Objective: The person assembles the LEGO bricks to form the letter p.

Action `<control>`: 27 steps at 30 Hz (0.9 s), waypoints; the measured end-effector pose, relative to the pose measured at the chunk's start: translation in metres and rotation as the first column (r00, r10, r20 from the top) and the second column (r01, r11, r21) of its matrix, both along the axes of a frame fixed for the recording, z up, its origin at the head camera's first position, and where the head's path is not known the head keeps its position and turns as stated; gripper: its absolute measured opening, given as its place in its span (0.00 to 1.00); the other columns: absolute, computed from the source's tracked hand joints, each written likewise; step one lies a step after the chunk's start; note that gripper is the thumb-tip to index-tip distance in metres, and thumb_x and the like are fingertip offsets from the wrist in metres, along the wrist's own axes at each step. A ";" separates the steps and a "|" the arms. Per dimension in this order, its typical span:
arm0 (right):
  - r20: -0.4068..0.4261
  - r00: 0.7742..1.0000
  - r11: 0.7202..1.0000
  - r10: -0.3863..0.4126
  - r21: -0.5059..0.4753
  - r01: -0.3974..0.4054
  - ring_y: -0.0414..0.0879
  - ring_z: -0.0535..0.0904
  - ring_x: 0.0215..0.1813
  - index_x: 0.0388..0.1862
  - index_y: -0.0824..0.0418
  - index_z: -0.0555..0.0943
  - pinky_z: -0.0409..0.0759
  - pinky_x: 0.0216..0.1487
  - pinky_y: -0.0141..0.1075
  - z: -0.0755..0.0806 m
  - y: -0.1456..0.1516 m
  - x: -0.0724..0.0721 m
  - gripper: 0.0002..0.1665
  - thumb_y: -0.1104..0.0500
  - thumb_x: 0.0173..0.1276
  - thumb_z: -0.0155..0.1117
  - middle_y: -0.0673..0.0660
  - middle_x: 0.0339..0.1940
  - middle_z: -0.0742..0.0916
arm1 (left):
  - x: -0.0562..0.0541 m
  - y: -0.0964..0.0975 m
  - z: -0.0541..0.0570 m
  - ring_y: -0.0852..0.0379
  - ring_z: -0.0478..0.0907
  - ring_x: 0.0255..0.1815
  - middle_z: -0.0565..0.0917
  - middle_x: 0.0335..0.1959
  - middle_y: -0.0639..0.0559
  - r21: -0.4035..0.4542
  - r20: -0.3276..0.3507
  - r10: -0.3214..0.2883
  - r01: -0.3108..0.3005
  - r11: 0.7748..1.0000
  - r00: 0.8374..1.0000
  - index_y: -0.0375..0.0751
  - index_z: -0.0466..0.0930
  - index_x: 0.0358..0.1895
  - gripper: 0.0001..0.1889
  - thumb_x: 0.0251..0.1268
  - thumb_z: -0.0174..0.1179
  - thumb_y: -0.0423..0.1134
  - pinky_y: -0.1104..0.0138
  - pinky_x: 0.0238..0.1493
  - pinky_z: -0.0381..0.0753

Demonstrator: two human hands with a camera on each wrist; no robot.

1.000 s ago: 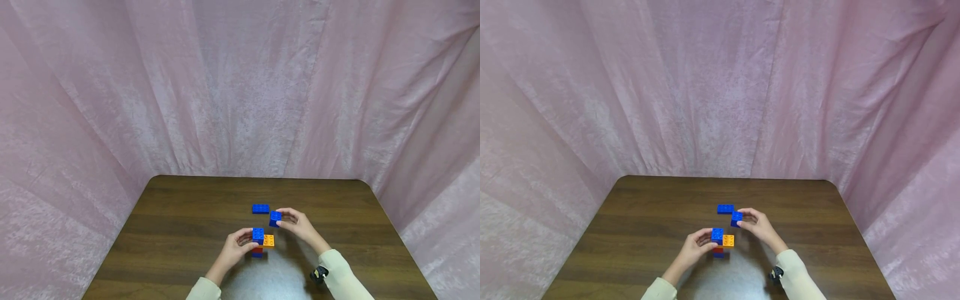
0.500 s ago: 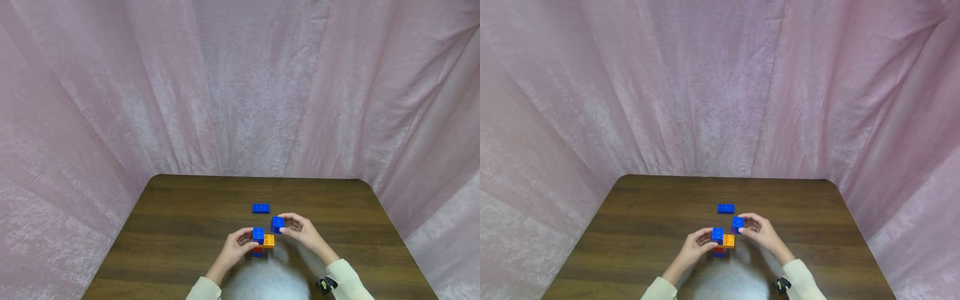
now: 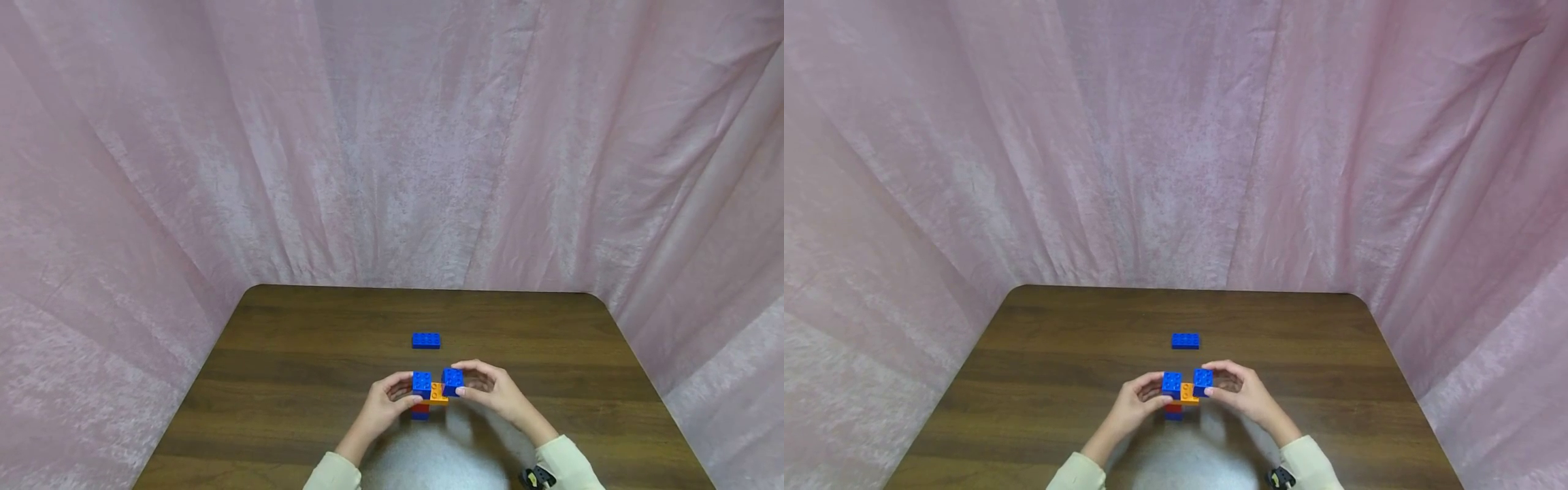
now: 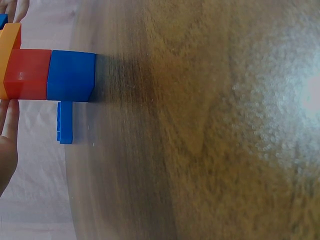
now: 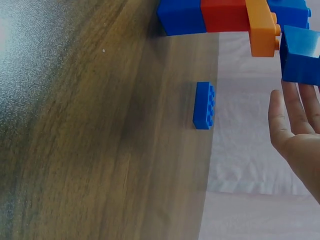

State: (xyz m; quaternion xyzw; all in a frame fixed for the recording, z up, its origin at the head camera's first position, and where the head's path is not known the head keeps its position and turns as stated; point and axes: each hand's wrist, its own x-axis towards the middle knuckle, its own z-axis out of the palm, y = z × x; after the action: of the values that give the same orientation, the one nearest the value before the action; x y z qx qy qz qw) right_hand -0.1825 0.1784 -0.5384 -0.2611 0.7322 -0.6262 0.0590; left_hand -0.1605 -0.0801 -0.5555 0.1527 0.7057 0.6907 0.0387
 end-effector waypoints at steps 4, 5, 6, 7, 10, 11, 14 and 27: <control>-0.013 1.000 1.000 -0.002 0.022 0.003 0.45 0.80 0.52 0.56 0.66 0.77 0.80 0.53 0.49 0.000 -0.001 0.001 0.22 0.66 0.63 0.68 0.65 0.53 0.82 | -0.005 0.000 -0.013 0.43 0.80 0.51 0.82 0.48 0.33 -0.006 -0.002 0.012 -0.012 1.000 1.000 0.28 0.78 0.52 0.18 0.57 0.66 0.28 0.63 0.55 0.80; -0.017 1.000 1.000 -0.002 0.025 0.003 0.46 0.80 0.52 0.56 0.66 0.78 0.80 0.53 0.51 0.000 -0.002 0.001 0.21 0.65 0.63 0.67 0.64 0.53 0.82 | -0.006 0.001 -0.013 0.44 0.81 0.51 0.82 0.48 0.33 -0.009 -0.006 0.014 -0.014 1.000 1.000 0.28 0.78 0.52 0.18 0.58 0.66 0.28 0.63 0.54 0.80; -0.017 1.000 1.000 -0.001 0.027 0.002 0.46 0.80 0.51 0.56 0.66 0.78 0.80 0.53 0.50 0.001 -0.002 0.002 0.21 0.65 0.63 0.67 0.64 0.53 0.82 | -0.006 0.000 -0.013 0.44 0.81 0.50 0.82 0.48 0.33 -0.015 -0.008 0.016 -0.016 1.000 1.000 0.28 0.78 0.52 0.18 0.58 0.66 0.29 0.64 0.54 0.80; -0.022 1.000 0.999 -0.001 0.034 0.002 0.46 0.80 0.51 0.55 0.65 0.78 0.80 0.53 0.50 0.001 -0.003 0.002 0.21 0.65 0.63 0.67 0.64 0.52 0.83 | -0.004 0.000 -0.009 0.44 0.81 0.50 0.82 0.48 0.33 -0.023 -0.011 0.015 -0.016 1.000 1.000 0.28 0.78 0.51 0.18 0.58 0.66 0.29 0.64 0.54 0.80; -0.044 0.999 0.999 0.003 0.054 -0.001 0.48 0.81 0.50 0.54 0.64 0.79 0.81 0.52 0.51 0.003 -0.004 0.002 0.20 0.65 0.63 0.68 0.62 0.51 0.83 | 0.000 0.000 0.005 0.42 0.81 0.50 0.82 0.47 0.31 -0.028 -0.016 0.006 -0.007 1.000 1.000 0.27 0.78 0.51 0.18 0.58 0.66 0.29 0.63 0.54 0.80; -0.055 0.998 0.998 0.005 0.060 -0.002 0.49 0.81 0.50 0.54 0.64 0.79 0.81 0.52 0.51 0.003 -0.005 0.003 0.20 0.65 0.63 0.68 0.62 0.51 0.83 | 0.001 -0.001 0.007 0.41 0.80 0.50 0.82 0.47 0.31 -0.030 -0.016 0.004 -0.004 1.000 1.000 0.26 0.77 0.51 0.18 0.58 0.66 0.29 0.62 0.54 0.80; -0.083 0.997 0.997 0.003 0.074 0.003 0.49 0.81 0.49 0.53 0.63 0.80 0.81 0.50 0.53 0.004 -0.007 0.003 0.20 0.64 0.62 0.69 0.61 0.50 0.84 | 0.001 -0.001 0.007 0.41 0.80 0.50 0.82 0.47 0.31 -0.030 -0.013 -0.005 0.004 1.000 1.000 0.25 0.77 0.51 0.18 0.58 0.66 0.28 0.60 0.55 0.80; -0.143 0.990 0.993 -0.011 0.113 0.028 0.47 0.82 0.47 0.52 0.60 0.81 0.82 0.47 0.53 0.003 -0.010 -0.001 0.19 0.62 0.61 0.71 0.57 0.48 0.85 | -0.010 0.000 -0.024 0.54 0.81 0.49 0.82 0.47 0.32 0.019 -0.023 0.020 -0.020 1.000 1.000 0.27 0.77 0.52 0.19 0.57 0.67 0.27 0.64 0.54 0.80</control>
State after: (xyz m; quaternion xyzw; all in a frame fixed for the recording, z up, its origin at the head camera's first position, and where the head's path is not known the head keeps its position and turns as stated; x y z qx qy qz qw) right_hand -0.1832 0.1680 -0.5354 -0.2941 0.7719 -0.5634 0.0154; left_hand -0.1705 -0.0802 -0.5799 0.1540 0.7011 0.6959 0.0222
